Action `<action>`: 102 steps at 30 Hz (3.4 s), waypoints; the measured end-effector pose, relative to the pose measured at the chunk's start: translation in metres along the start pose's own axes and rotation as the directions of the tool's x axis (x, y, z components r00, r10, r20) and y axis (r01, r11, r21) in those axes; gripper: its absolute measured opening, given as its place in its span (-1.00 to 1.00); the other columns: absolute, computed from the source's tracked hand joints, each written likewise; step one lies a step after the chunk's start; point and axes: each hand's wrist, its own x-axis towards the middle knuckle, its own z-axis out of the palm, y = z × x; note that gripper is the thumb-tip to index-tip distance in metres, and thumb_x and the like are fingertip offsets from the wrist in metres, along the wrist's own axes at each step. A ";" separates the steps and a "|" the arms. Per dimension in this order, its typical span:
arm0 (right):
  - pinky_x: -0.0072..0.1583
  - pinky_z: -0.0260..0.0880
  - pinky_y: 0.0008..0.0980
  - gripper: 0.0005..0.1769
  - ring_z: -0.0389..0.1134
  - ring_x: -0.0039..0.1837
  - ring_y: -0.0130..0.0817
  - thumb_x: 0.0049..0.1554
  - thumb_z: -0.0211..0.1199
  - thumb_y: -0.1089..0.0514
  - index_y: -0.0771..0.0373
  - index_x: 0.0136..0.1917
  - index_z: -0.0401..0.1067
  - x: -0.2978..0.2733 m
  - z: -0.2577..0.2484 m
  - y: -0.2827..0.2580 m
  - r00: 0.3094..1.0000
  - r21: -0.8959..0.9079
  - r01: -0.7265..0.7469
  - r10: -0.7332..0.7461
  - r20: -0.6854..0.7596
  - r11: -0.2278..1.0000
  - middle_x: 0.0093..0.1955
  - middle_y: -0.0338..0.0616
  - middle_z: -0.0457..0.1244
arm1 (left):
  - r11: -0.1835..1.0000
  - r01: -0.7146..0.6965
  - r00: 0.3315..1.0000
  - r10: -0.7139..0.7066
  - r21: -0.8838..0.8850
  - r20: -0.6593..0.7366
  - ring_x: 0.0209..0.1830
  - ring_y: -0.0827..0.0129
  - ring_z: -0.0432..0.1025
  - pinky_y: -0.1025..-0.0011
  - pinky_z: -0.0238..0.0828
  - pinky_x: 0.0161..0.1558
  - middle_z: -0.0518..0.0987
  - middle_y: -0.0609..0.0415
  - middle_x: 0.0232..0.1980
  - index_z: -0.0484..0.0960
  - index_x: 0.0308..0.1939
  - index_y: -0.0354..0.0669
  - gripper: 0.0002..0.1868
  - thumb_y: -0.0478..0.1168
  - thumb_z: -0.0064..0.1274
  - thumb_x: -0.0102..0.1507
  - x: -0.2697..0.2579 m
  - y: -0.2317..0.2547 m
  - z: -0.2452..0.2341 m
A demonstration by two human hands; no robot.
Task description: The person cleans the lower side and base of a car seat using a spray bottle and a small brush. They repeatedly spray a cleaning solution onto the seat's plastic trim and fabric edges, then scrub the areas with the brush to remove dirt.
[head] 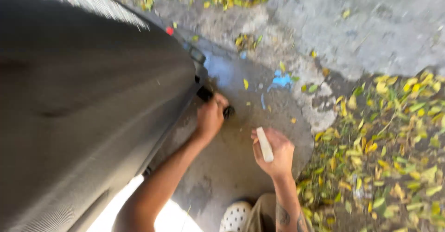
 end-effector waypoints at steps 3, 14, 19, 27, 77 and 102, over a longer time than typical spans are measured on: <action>0.01 0.53 -0.06 -0.84 0.54 -0.05 -0.03 0.07 0.31 0.23 -0.05 -0.17 0.61 0.008 -0.004 -0.006 0.999 0.062 0.030 -0.030 -0.011 0.998 -0.14 -0.31 0.51 | 0.989 0.029 0.999 -0.024 0.147 -0.037 -0.13 -0.02 0.65 -0.11 0.51 -0.06 0.70 0.24 -0.11 0.36 -0.07 0.26 -0.77 -0.30 -0.04 0.38 0.040 -0.014 -0.021; 0.04 0.53 -0.12 -0.74 0.54 -0.07 -0.07 -0.03 0.26 0.32 -0.04 -0.21 0.63 0.005 -0.007 -0.010 0.999 0.112 0.006 -0.001 -0.047 0.994 -0.14 -0.32 0.50 | 0.995 -0.031 0.999 0.027 0.099 0.036 -0.12 0.08 0.67 -0.04 0.55 -0.06 0.74 0.21 -0.14 0.47 0.03 0.09 -0.76 -0.32 0.02 0.31 0.023 -0.008 -0.002; 0.01 0.52 -0.02 -0.79 0.53 -0.07 0.05 0.03 0.32 0.33 0.01 -0.19 0.63 0.003 -0.010 -0.010 0.997 0.116 -0.011 0.019 -0.068 0.993 -0.14 -0.21 0.50 | 1.000 0.006 0.995 -0.004 -0.018 0.102 -0.10 -0.10 0.64 -0.14 0.55 -0.06 0.76 0.15 -0.24 0.59 -0.21 0.03 -0.88 -0.34 0.08 0.27 0.008 0.017 -0.029; 0.02 0.54 -0.09 -0.76 0.53 -0.10 -0.01 0.00 0.27 0.30 -0.01 -0.15 0.64 0.006 -0.011 -0.008 0.994 0.153 -0.041 0.055 -0.091 0.987 -0.19 -0.27 0.49 | 0.986 0.043 0.983 -0.071 -0.159 -0.171 -0.10 0.15 0.66 0.05 0.56 0.01 0.75 0.38 -0.25 0.46 -0.23 0.24 -0.83 -0.04 0.15 0.39 0.015 0.001 -0.027; 0.02 0.52 -0.10 -0.71 0.53 -0.13 0.03 -0.04 0.17 0.39 0.18 -0.11 0.63 0.009 -0.017 -0.007 0.990 0.282 -0.031 0.069 -0.126 0.959 -0.22 -0.10 0.47 | 0.799 -0.481 0.872 0.480 -0.362 -0.100 -0.08 0.19 0.66 0.28 0.59 0.00 0.72 0.17 -0.14 0.54 -0.26 0.01 -0.76 -0.49 0.11 0.33 -0.013 0.014 -0.032; -0.15 0.46 -0.23 -0.71 0.44 -0.34 -0.07 -0.07 0.16 0.39 0.22 -0.16 0.64 0.005 -0.026 -0.013 0.964 0.216 -0.085 0.135 -0.230 0.973 -0.33 -0.07 0.42 | 0.603 -0.656 0.695 0.717 0.455 0.051 -0.65 0.23 0.43 0.24 0.50 -0.52 0.37 0.17 -0.55 0.51 -0.35 0.25 -0.79 -0.26 0.20 0.20 -0.005 0.060 0.015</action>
